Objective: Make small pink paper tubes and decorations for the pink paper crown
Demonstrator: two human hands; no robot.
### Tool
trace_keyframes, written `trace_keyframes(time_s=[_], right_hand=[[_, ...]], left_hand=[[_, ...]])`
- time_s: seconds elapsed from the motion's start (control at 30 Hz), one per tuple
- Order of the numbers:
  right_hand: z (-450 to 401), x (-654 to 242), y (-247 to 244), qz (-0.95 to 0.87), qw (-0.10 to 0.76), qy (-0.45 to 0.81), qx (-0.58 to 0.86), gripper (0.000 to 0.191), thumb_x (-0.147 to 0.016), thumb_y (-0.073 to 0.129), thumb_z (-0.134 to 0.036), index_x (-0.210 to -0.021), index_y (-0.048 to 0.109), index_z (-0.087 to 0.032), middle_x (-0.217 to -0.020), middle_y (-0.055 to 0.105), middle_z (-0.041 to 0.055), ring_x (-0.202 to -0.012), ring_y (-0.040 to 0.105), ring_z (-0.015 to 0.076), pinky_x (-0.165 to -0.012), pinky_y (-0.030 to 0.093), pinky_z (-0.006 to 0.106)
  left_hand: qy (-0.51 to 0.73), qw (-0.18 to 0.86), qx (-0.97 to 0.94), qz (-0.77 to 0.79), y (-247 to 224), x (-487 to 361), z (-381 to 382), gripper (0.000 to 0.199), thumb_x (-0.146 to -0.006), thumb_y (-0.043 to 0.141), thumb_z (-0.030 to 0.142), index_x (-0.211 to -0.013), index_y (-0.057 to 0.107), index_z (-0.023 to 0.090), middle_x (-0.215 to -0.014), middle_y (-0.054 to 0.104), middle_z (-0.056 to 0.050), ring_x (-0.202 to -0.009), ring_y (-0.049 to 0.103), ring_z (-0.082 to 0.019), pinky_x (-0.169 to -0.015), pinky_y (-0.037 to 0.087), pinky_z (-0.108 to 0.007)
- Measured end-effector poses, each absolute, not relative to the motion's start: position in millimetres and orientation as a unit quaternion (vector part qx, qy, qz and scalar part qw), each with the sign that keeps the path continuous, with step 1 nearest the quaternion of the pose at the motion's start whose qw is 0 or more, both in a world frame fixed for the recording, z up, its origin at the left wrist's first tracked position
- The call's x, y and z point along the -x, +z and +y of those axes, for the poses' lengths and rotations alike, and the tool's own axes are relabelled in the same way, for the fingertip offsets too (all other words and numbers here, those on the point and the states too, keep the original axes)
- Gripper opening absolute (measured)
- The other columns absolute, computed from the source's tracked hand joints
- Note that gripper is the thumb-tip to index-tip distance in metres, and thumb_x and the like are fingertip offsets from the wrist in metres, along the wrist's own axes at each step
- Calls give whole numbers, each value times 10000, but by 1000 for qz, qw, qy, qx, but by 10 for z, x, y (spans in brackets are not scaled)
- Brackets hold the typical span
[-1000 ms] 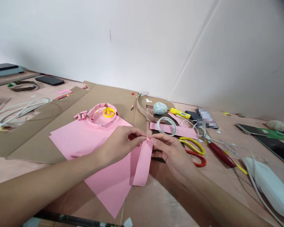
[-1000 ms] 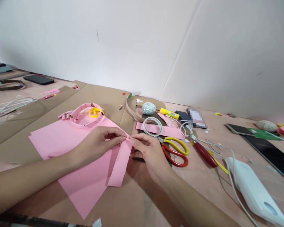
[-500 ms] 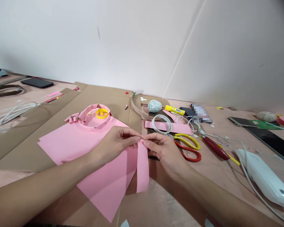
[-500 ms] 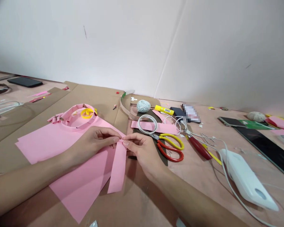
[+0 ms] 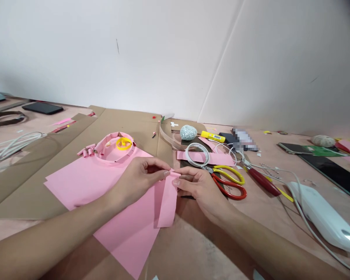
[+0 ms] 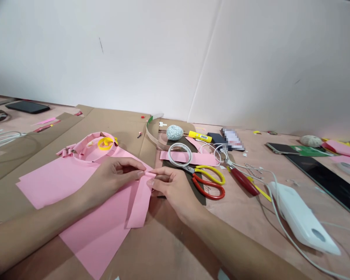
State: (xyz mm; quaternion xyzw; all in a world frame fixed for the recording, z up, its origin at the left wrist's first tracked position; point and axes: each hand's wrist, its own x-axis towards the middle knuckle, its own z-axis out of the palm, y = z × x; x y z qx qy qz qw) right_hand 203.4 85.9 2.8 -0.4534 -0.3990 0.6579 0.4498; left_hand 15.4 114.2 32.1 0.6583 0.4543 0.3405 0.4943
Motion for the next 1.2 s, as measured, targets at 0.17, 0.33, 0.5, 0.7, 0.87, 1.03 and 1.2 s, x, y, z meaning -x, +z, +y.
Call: trace_keyframes(time_s=[0.17,0.33,0.5,0.7,0.87,1.03,1.2], right_hand=[[856,-2025,43,-398,448,660,453,368,-602,906,-341,-912,780,-189,-819,768,42,-706,678,156,-696,543,297],[866,-2030,59,-417,454,636,465,355,-668,862,-427,-909,781,-179,-781,738,39,-690,662,174,-674,543,329],[883,-2037,29,-424,473,622,458,312,-698,848,-422,-875,773,-177,-758,731,41,-691,658,174,-653,543,318],[888,-2041,16,-416,479,625,455,298,-676,865,-394,-863,772,-182,-771,743,41,-696,665,176,-648,544,311],[886,-2047,27,-417,472,631,453,262,-694,849,-361,-887,780,-197,-804,736,32,-703,650,156,-649,548,289],[880,-2050,34,-405,476,638,449,281,-706,840,-393,-877,783,-178,-768,714,36,-675,632,149,-633,562,293],[876,-2043,31,-419,483,617,459,278,-701,844,-391,-873,782,-181,-766,723,37,-680,643,157,-634,553,298]], left_hand=[[344,484,-666,451,319,-165,1120,173,-855,683,319,-897,757,169,-946,769,-63,-905,694,-234,-795,523,-319],[346,462,-683,448,330,-176,1094,159,-872,672,314,-893,757,182,-949,766,-53,-911,695,-231,-808,527,-322],[341,495,-676,426,293,-185,1097,202,-877,684,363,-941,748,183,-990,760,-59,-962,688,-231,-856,528,-328],[326,515,-667,429,266,-177,1107,232,-891,663,385,-946,749,177,-965,757,-68,-957,686,-240,-862,529,-348],[344,500,-669,428,277,-186,1115,190,-871,686,346,-914,748,172,-965,756,-67,-941,693,-238,-849,529,-340],[345,495,-668,435,284,-189,1110,162,-864,688,309,-910,751,166,-962,760,-65,-935,698,-236,-844,530,-336],[336,514,-665,425,274,-180,1114,198,-864,695,355,-932,750,178,-963,755,-62,-947,693,-244,-844,534,-349]])
